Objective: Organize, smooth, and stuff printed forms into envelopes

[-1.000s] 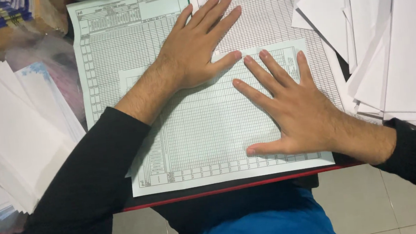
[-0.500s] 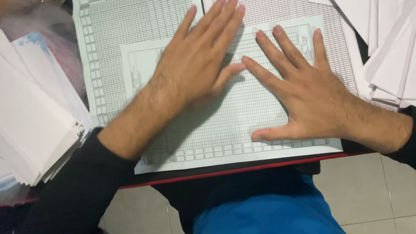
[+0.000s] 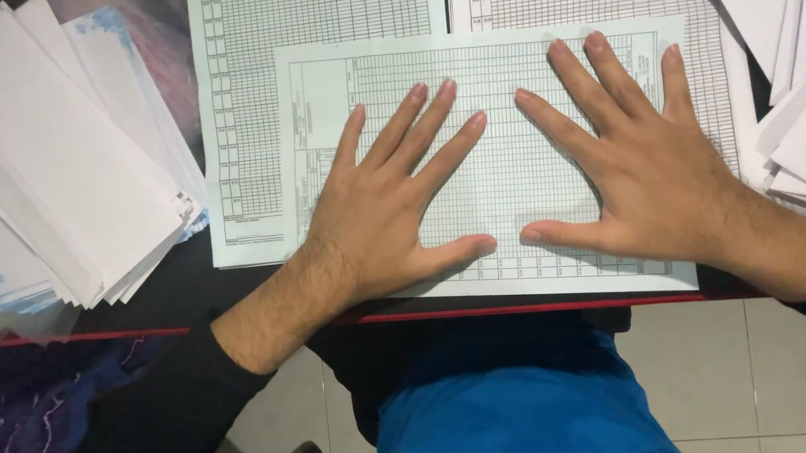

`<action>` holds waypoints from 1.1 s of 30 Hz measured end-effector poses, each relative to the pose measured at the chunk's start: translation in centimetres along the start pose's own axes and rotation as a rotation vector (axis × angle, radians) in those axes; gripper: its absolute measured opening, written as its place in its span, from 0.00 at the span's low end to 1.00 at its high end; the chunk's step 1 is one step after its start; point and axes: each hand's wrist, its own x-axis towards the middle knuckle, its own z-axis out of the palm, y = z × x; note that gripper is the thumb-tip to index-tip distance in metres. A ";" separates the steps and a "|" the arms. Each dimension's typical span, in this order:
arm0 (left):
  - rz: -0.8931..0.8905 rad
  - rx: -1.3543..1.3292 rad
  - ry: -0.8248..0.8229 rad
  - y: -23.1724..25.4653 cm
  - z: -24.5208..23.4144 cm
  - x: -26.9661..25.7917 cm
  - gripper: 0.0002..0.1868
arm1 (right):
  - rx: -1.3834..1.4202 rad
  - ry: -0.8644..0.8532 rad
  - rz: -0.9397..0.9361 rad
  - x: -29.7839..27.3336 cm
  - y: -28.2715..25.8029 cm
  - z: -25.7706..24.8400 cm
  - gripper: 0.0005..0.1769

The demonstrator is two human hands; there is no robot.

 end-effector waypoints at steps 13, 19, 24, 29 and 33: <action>-0.211 0.038 -0.081 0.1 0.3 -0.2 0.70 | -0.090 -0.023 -0.012 0.1 -0.1 -0.2 0.62; -0.309 -0.011 -0.002 0.9 -1.4 -2.5 0.65 | -0.180 -0.066 -0.033 3.2 1.3 -3.5 0.54; -0.521 -0.033 0.249 1.7 -2.8 -6.7 0.55 | -0.071 -0.056 0.029 7.0 4.6 -3.1 0.39; -0.578 -0.284 0.573 3.4 -3.3 -9.0 0.35 | -0.011 -0.096 0.178 8.6 7.3 -1.3 0.18; -0.619 -0.350 0.683 4.3 -2.8 -9.6 0.28 | 0.129 -0.168 0.327 8.5 6.1 -2.8 0.10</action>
